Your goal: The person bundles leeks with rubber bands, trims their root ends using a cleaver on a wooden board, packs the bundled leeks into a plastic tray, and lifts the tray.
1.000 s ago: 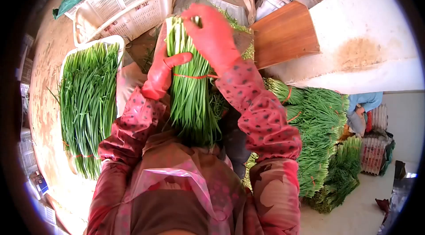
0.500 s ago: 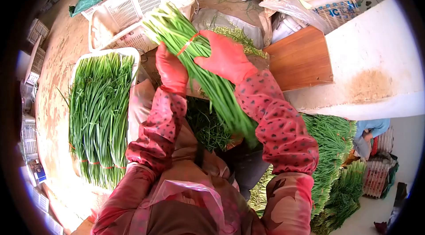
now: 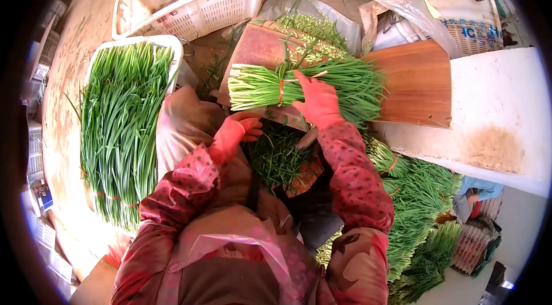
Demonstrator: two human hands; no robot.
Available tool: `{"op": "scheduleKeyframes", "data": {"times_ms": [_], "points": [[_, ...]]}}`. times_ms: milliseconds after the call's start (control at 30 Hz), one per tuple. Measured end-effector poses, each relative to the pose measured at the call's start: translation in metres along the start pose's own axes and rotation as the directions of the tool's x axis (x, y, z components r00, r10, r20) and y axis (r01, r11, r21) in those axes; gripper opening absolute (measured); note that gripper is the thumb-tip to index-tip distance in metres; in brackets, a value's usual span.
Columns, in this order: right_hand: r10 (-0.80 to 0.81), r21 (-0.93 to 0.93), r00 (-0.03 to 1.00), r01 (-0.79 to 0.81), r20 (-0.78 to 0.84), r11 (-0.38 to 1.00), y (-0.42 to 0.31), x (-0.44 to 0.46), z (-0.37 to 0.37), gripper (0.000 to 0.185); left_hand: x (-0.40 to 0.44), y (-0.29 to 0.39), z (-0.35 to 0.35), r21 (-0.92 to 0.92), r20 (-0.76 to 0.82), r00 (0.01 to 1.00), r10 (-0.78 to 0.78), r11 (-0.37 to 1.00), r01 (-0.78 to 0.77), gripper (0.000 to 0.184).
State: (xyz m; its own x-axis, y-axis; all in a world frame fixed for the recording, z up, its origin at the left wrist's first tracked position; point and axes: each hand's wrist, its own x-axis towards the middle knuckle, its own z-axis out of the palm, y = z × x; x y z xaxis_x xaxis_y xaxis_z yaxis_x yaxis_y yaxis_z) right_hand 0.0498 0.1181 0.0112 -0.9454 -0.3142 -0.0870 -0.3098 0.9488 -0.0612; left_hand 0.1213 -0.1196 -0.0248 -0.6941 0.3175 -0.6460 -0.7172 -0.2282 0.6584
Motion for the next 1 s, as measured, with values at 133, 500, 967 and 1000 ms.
{"op": "scheduleKeyframes", "data": {"times_ms": [133,500,967,1000], "points": [[0.026,-0.008,1.0,-0.027,-0.011,1.0,0.007,0.001,-0.031,0.083,-0.015,0.005,-0.002,0.102,0.018,0.999,0.032,0.994,-0.034,0.04],[-0.193,-0.137,0.981,0.187,-0.03,0.973,-0.019,0.038,0.008,0.067,0.027,-0.01,0.028,-0.312,0.113,0.994,-0.001,0.949,0.037,0.067],[-0.018,0.354,0.963,0.116,-0.268,0.928,-0.057,0.003,-0.087,0.066,0.035,0.039,0.018,-0.814,0.034,0.909,0.416,0.539,-0.217,0.047],[-0.115,0.236,0.9,0.231,-0.421,0.944,-0.058,0.002,-0.085,0.064,0.027,0.041,0.017,-0.79,0.047,0.92,0.39,0.578,-0.205,0.047]]}}
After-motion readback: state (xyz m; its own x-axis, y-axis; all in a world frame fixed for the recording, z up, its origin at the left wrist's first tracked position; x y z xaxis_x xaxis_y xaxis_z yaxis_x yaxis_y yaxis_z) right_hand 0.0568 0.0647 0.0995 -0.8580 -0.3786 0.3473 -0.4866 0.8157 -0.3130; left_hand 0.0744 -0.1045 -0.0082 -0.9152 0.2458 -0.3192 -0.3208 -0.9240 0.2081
